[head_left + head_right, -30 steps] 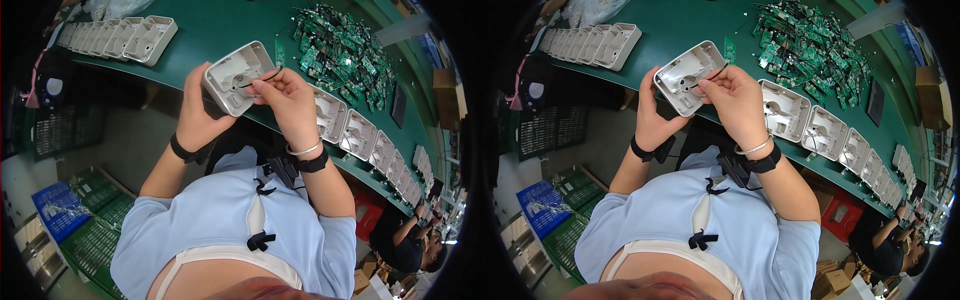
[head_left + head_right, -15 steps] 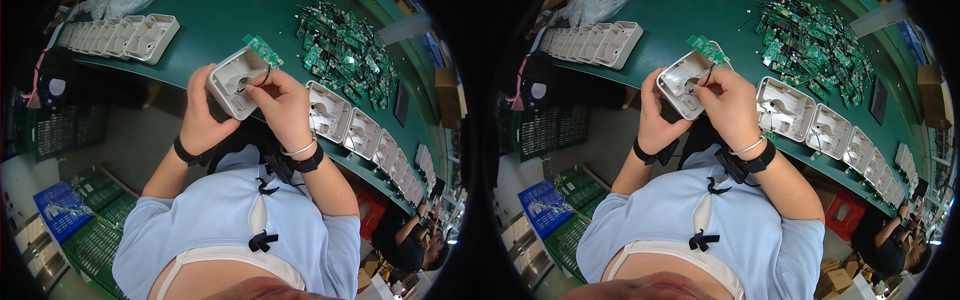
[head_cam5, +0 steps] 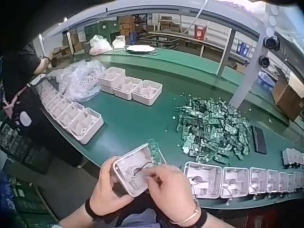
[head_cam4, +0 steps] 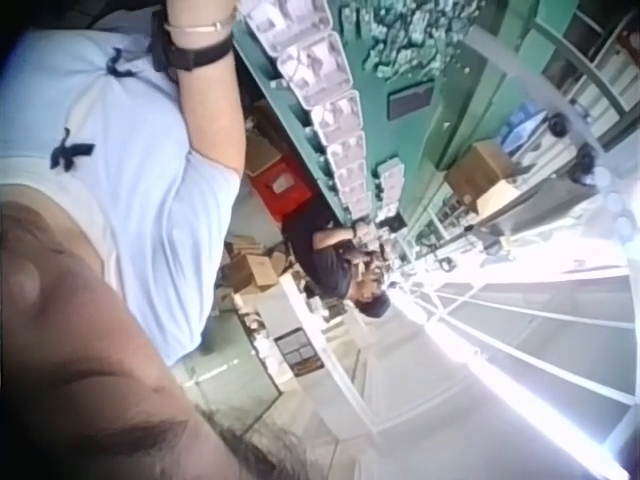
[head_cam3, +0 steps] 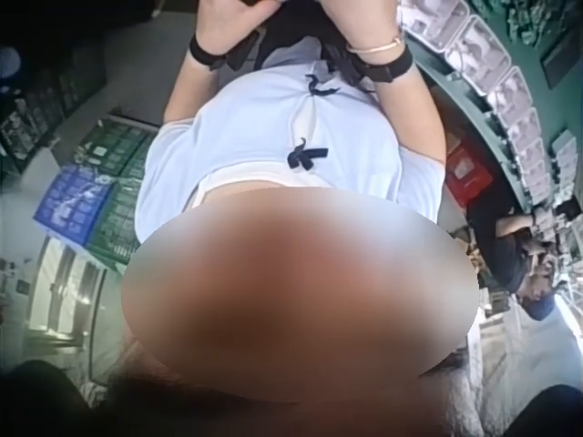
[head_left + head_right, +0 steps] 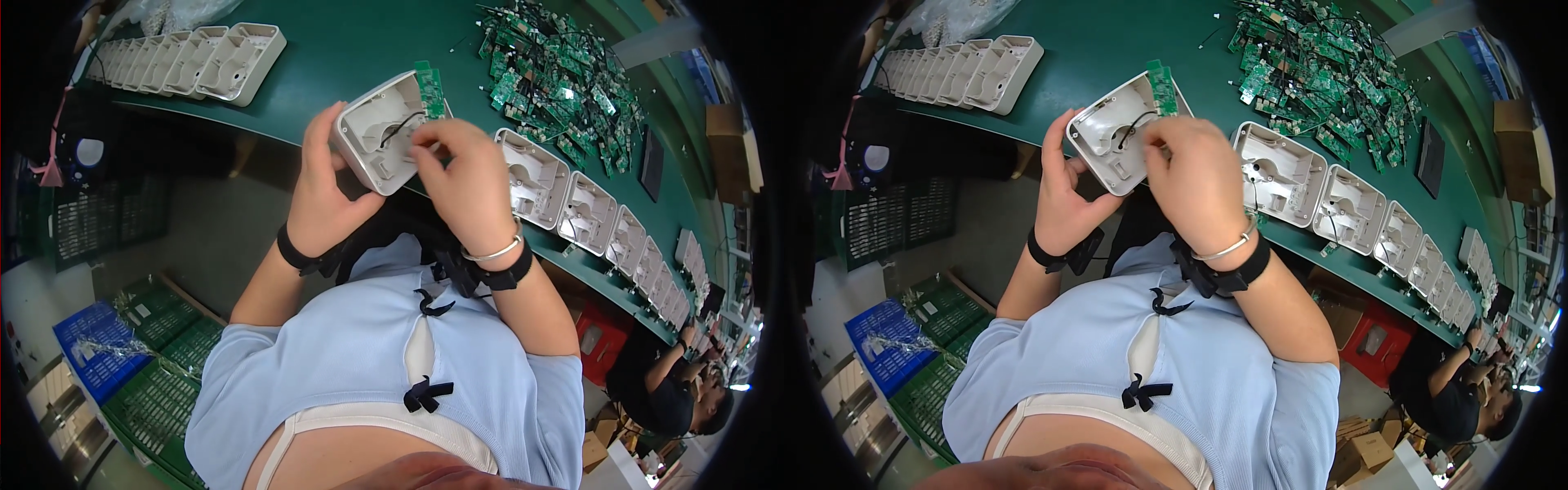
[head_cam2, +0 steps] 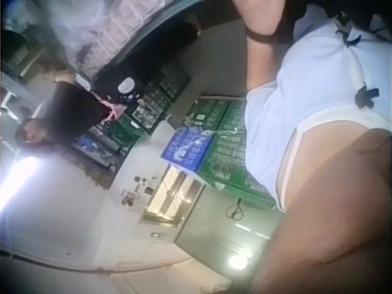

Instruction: The person picks up a plastic housing and a circuit board, threads the board's wire through a hole in the housing, and presses the board into place before setting the assembled unit onto the table.

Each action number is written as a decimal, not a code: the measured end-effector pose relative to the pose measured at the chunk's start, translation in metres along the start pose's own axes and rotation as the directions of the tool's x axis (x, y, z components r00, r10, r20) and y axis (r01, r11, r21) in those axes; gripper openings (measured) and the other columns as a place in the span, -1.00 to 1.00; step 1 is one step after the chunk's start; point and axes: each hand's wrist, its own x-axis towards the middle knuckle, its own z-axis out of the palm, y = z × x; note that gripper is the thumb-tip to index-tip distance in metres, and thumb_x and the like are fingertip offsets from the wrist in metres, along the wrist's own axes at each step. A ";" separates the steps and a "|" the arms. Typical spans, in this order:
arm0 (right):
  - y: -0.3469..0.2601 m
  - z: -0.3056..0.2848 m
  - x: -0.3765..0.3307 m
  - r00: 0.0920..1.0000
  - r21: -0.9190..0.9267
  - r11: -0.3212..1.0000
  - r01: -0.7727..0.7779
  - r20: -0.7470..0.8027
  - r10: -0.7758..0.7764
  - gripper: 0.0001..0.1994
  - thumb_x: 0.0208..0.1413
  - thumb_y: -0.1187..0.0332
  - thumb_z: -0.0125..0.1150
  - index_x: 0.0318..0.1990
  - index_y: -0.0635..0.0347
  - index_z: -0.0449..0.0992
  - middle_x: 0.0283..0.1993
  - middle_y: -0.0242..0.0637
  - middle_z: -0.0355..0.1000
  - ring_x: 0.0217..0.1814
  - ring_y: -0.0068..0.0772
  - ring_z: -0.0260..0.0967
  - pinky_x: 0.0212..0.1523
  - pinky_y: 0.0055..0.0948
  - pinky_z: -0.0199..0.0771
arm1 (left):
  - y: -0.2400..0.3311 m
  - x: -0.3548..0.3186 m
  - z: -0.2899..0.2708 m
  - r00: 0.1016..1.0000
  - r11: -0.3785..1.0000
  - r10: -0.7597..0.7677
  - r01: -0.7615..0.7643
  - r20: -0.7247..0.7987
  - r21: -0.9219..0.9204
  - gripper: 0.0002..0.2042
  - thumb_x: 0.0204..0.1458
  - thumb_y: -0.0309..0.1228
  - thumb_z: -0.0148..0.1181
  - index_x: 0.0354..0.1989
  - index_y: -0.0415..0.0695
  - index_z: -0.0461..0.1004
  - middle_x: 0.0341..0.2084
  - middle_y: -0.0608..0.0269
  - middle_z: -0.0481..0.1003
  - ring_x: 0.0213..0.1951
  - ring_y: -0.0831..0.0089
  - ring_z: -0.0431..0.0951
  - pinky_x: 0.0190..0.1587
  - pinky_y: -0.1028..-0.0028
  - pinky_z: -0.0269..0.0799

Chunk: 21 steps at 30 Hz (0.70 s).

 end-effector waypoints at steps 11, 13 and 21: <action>-0.004 -0.005 0.015 0.976 -0.407 0.903 0.142 -0.094 -0.195 -0.63 0.00 0.67 0.30 0.01 0.19 0.60 -0.04 -0.14 0.52 -0.02 0.03 0.50 -0.04 -0.11 0.54 | -0.002 0.010 -0.022 0.992 0.996 -0.084 0.085 0.096 0.001 0.12 -0.19 -0.67 0.58 0.56 -0.19 -0.06 0.45 -0.03 0.21 0.21 0.18 0.60 0.15 0.32 0.63; -0.006 -0.007 0.014 0.976 -0.389 0.906 0.167 -0.066 -0.209 -0.64 0.00 0.66 0.31 -0.01 0.20 0.60 -0.05 -0.14 0.52 -0.02 0.04 0.50 -0.04 -0.12 0.54 | -0.001 0.011 -0.025 0.987 0.991 -0.118 0.123 0.107 -0.049 0.13 -0.20 -0.67 0.58 0.56 -0.19 -0.06 0.45 -0.03 0.21 0.21 0.19 0.60 0.13 0.34 0.64; -0.019 -0.026 0.002 0.881 -0.311 0.829 0.465 0.068 -0.469 -0.79 0.02 0.53 0.41 -0.16 0.19 0.60 0.01 -0.22 0.56 0.00 -0.10 0.53 0.00 -0.16 0.48 | -0.006 0.015 -0.026 0.994 0.998 -0.013 0.006 0.110 0.063 0.06 -0.19 -0.53 0.60 0.52 -0.20 0.03 0.33 -0.02 0.33 0.22 0.15 0.55 0.22 0.25 0.54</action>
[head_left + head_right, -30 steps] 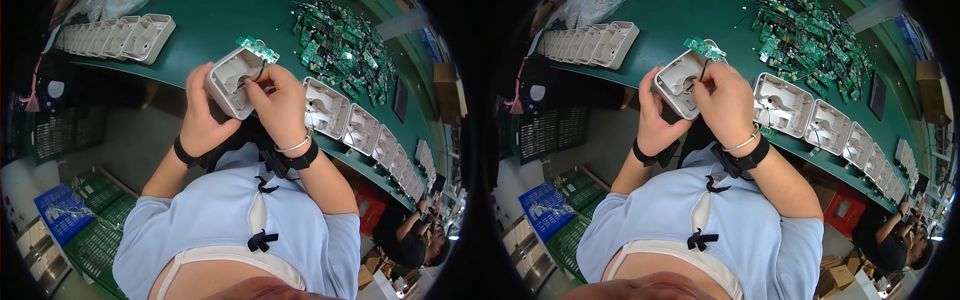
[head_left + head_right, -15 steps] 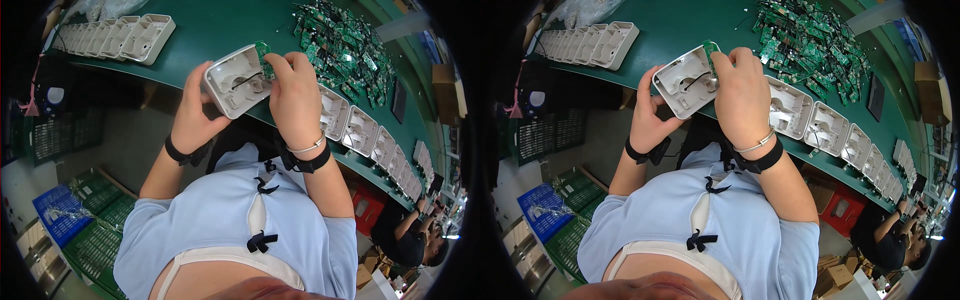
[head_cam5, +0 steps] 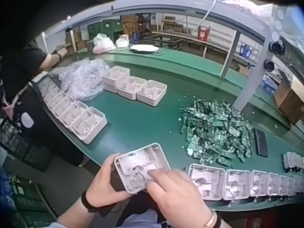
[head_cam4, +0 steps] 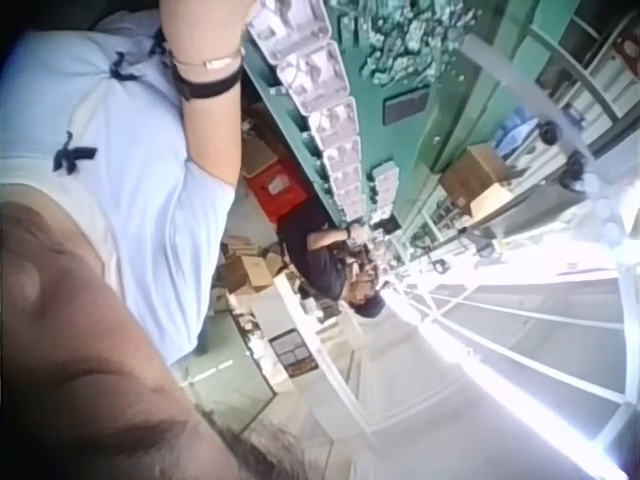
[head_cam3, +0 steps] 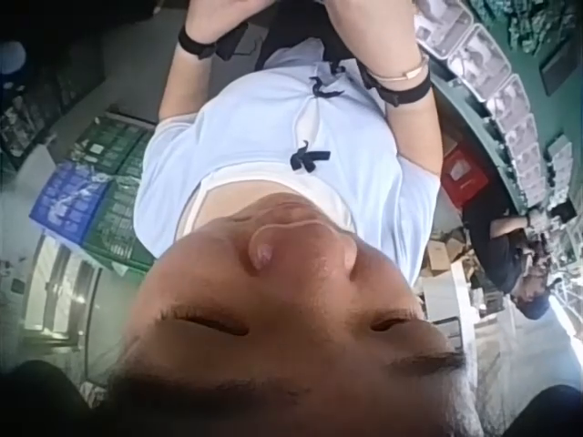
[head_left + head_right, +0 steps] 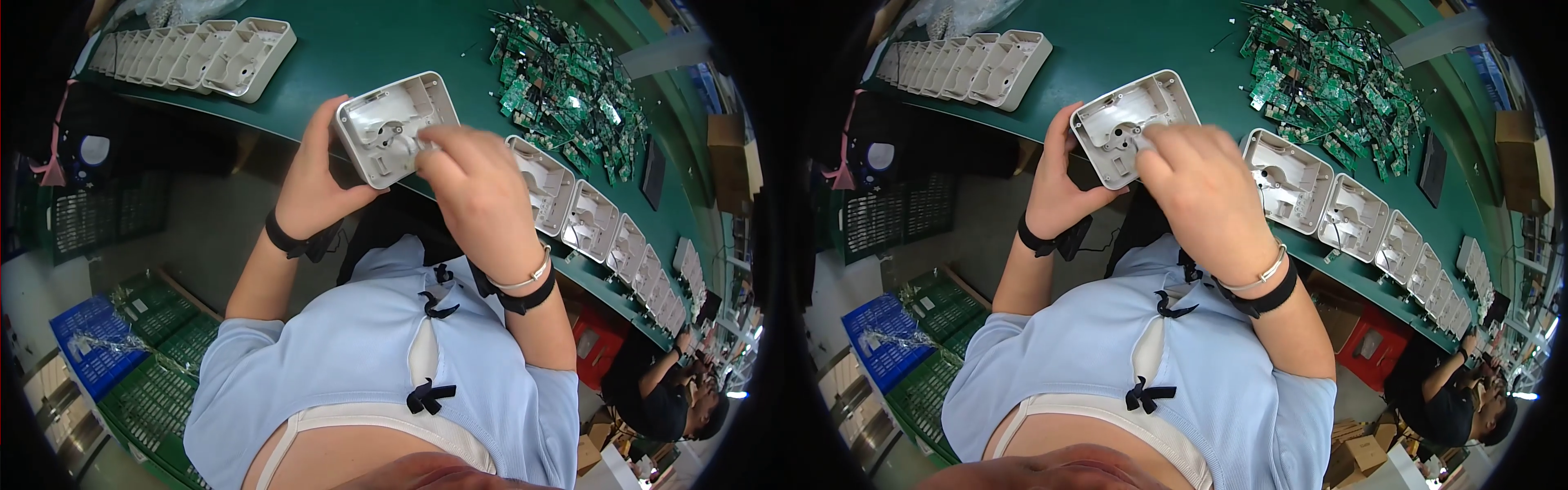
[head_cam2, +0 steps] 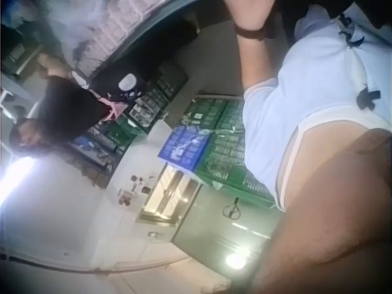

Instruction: The person picks up a plastic housing and a circuit board, threads the board's wire through a hole in the housing, and presses the board into place before setting the assembled unit onto the table.

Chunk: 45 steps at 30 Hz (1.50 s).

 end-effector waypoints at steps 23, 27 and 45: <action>0.007 0.021 -0.031 0.992 0.221 0.975 -0.010 0.121 -0.017 -0.74 -0.07 0.55 0.44 -0.17 0.16 0.62 0.02 -0.30 0.58 0.05 -0.14 0.52 0.03 -0.18 0.47 | 0.008 0.001 0.000 0.998 0.995 0.054 -0.056 0.032 0.085 0.05 -0.12 -0.59 0.49 0.54 -0.16 -0.09 0.30 -0.02 0.30 0.31 0.16 0.45 0.31 0.18 0.46; 0.007 0.026 -0.028 0.995 0.221 0.975 -0.018 0.095 -0.003 -0.74 -0.05 0.56 0.44 -0.16 0.16 0.62 -0.02 -0.31 0.59 0.02 -0.14 0.53 0.00 -0.20 0.48 | -0.002 0.000 0.007 0.995 0.994 0.095 -0.094 0.025 -0.055 0.11 -0.14 -0.64 0.50 0.57 -0.17 -0.17 0.36 0.01 0.24 0.35 0.15 0.42 0.32 0.17 0.48; 0.000 0.031 -0.029 0.994 0.192 0.978 -0.084 0.087 0.068 -0.57 -0.10 0.47 0.51 0.00 0.19 0.57 0.14 -0.19 0.53 0.16 -0.03 0.47 0.13 -0.12 0.46 | 0.007 0.004 -0.003 0.973 0.937 -0.231 0.223 0.003 -0.270 0.11 -0.16 -0.64 0.52 0.56 -0.18 -0.13 0.46 -0.13 0.16 -0.03 0.21 0.73 -0.08 0.37 0.68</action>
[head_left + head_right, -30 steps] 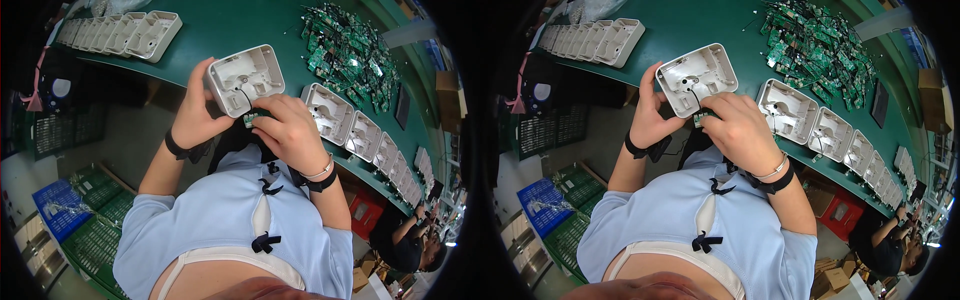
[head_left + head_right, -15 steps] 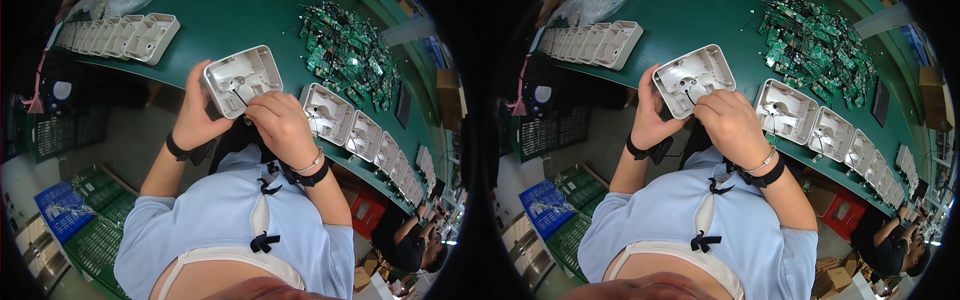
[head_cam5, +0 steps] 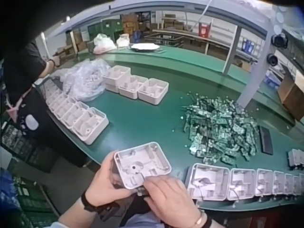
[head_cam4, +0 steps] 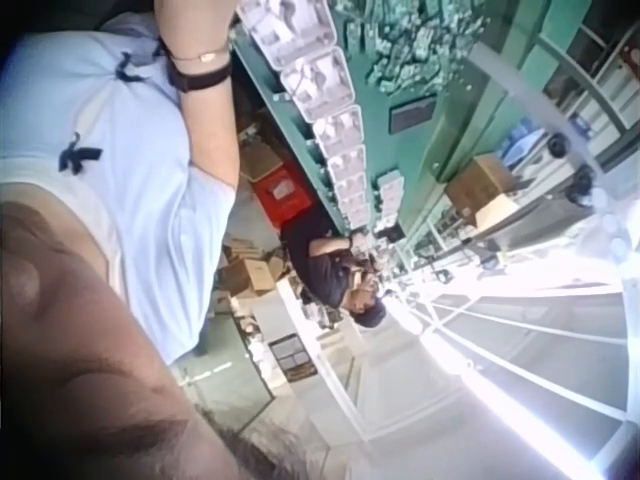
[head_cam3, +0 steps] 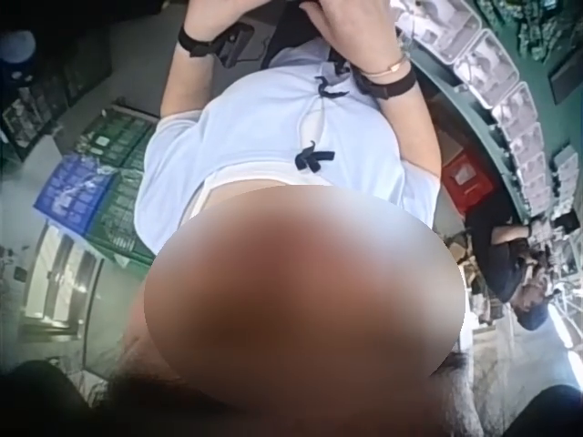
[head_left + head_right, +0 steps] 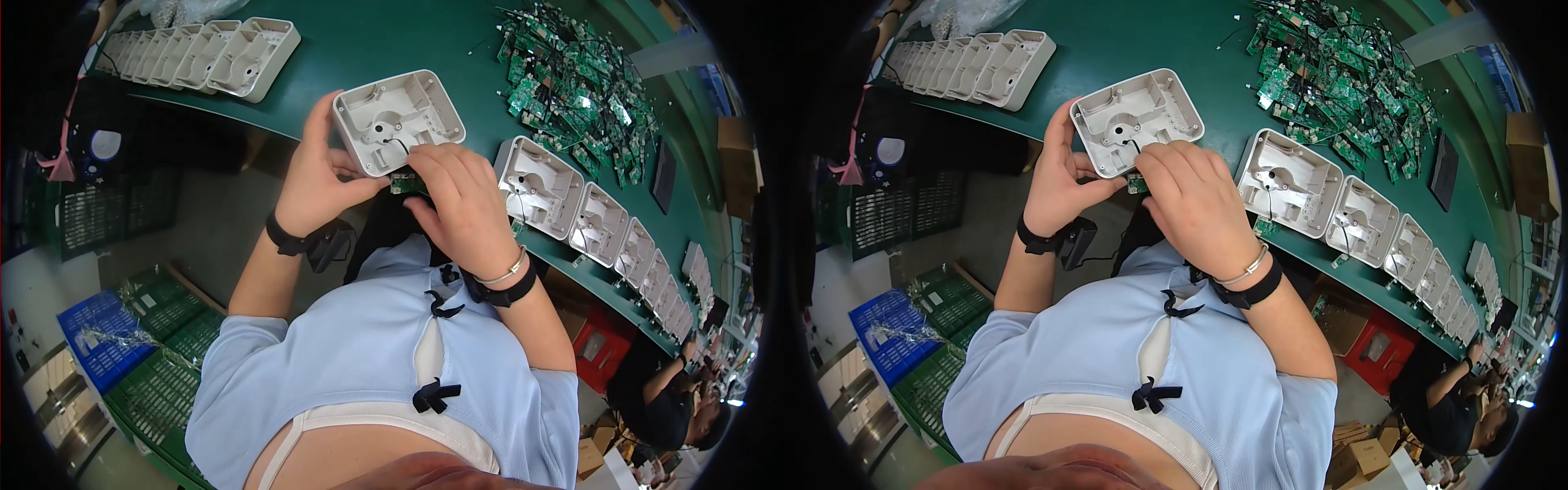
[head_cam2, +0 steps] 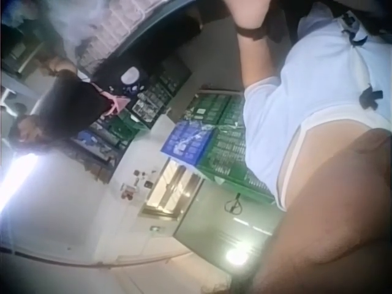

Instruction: The person picks up a plastic housing and a circuit board, threads the board's wire through a hole in the housing, and presses the board into place before setting the assembled unit onto the table.

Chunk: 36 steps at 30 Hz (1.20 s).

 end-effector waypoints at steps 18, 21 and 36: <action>0.002 0.014 -0.005 0.989 -0.031 0.998 0.063 -0.133 -0.066 -0.63 -0.05 0.60 0.39 -0.02 0.25 0.59 0.12 -0.15 0.54 0.10 0.03 0.51 0.11 -0.12 0.48 | 0.005 0.001 -0.003 0.996 0.996 -0.083 0.082 -0.019 -0.024 0.10 -0.18 -0.62 0.56 0.55 -0.18 -0.08 0.41 -0.09 0.23 0.04 0.23 0.70 -0.03 0.36 0.67; -0.001 -0.001 -0.005 0.993 0.016 0.999 0.044 -0.115 -0.042 -0.65 -0.05 0.62 0.37 -0.04 0.25 0.60 0.07 -0.17 0.56 0.06 0.02 0.52 0.09 -0.12 0.49 | 0.000 0.001 -0.005 1.000 0.998 0.024 -0.025 0.018 0.056 0.09 -0.17 -0.61 0.55 0.54 -0.18 -0.07 0.38 -0.07 0.26 0.14 0.22 0.62 0.11 0.29 0.60; -0.001 -0.011 -0.004 1.000 0.173 0.985 0.007 0.017 -0.010 -0.73 -0.03 0.57 0.44 -0.13 0.22 0.63 -0.01 -0.21 0.59 0.04 -0.03 0.54 0.07 -0.15 0.48 | 0.006 -0.005 0.005 0.984 0.983 0.157 -0.164 0.077 0.084 0.04 -0.11 -0.60 0.48 0.54 -0.18 -0.09 0.31 -0.03 0.34 0.22 0.20 0.57 0.21 0.23 0.56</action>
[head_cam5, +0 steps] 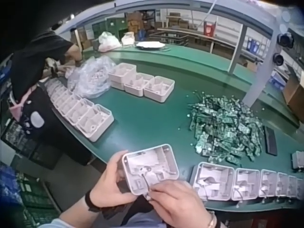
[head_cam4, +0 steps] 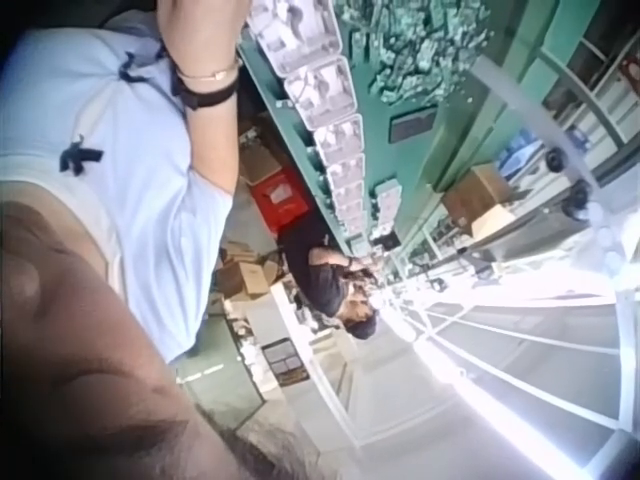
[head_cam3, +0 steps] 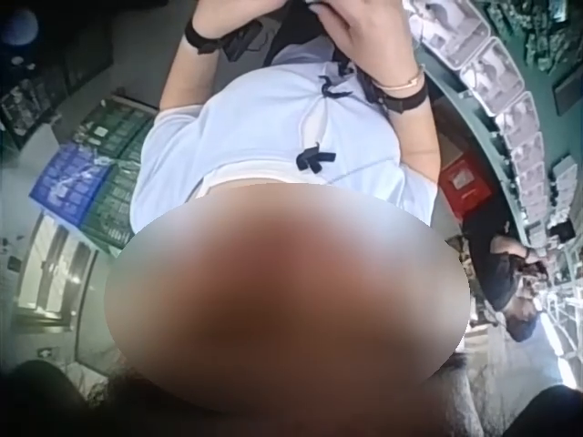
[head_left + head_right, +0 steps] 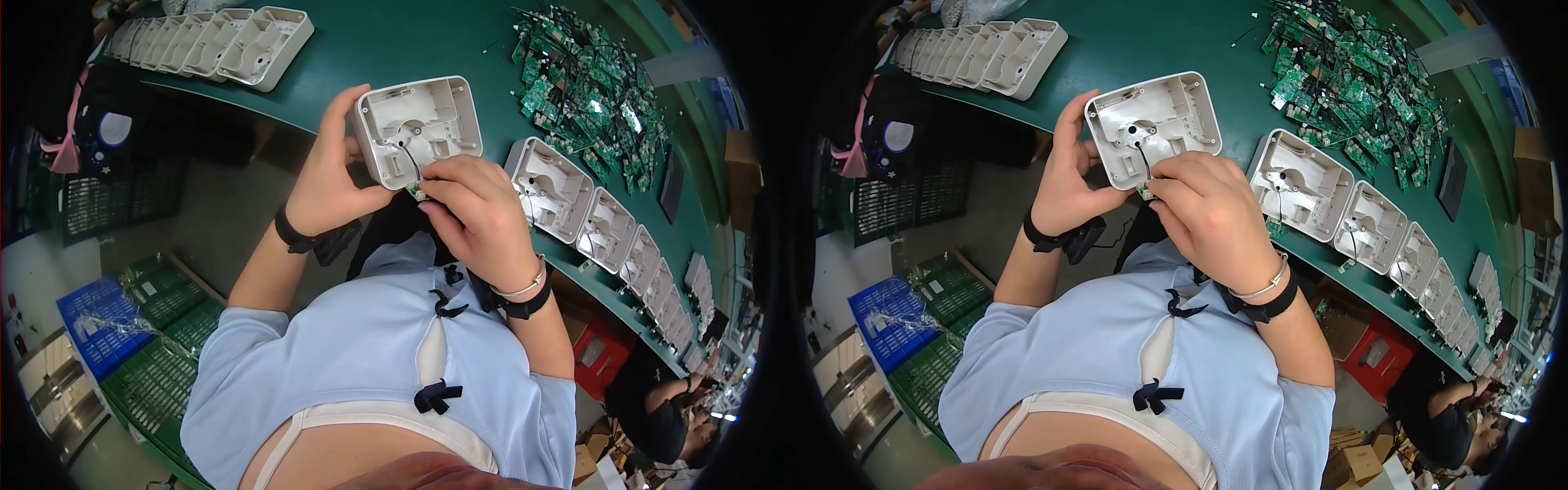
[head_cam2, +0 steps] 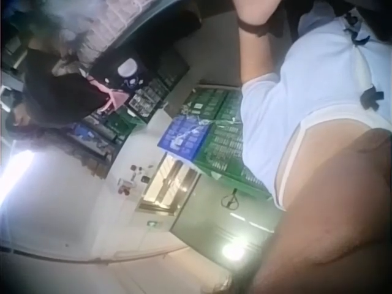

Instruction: The person picks up a plastic housing and a circuit board, threads the board's wire through a hole in the housing, and presses the board into place before setting the assembled unit onto the table.

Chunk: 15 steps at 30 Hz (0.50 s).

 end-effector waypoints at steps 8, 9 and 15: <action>0.003 0.008 0.001 0.999 0.037 0.999 0.000 -0.033 0.002 -0.74 -0.05 0.49 0.51 -0.16 0.22 0.64 -0.05 -0.23 0.61 0.03 -0.05 0.54 0.09 -0.17 0.48 | -0.002 0.000 -0.002 0.995 0.989 -0.096 0.098 0.019 -0.109 0.07 -0.11 -0.59 0.49 0.57 -0.15 -0.12 0.35 -0.03 0.31 0.15 0.19 0.65 0.13 0.24 0.62; 0.004 0.009 0.001 0.998 0.077 0.996 -0.040 -0.045 0.043 -0.74 -0.04 0.48 0.52 -0.16 0.21 0.64 -0.06 -0.23 0.61 0.03 -0.05 0.54 0.09 -0.18 0.49 | -0.003 0.002 -0.002 0.995 0.990 -0.090 0.093 0.033 -0.106 0.08 -0.11 -0.58 0.50 0.57 -0.14 -0.13 0.36 -0.02 0.30 0.16 0.18 0.64 0.13 0.24 0.62; 0.001 0.010 0.010 0.963 0.231 0.942 -0.243 -0.055 0.262 -0.79 -0.02 0.44 0.54 -0.22 0.21 0.65 -0.07 -0.21 0.62 -0.02 -0.06 0.53 0.06 -0.22 0.50 | -0.011 0.001 -0.009 0.994 0.977 -0.066 0.083 0.088 -0.197 0.12 -0.12 -0.59 0.52 0.59 -0.14 -0.16 0.43 -0.01 0.21 0.24 0.13 0.57 0.16 0.21 0.60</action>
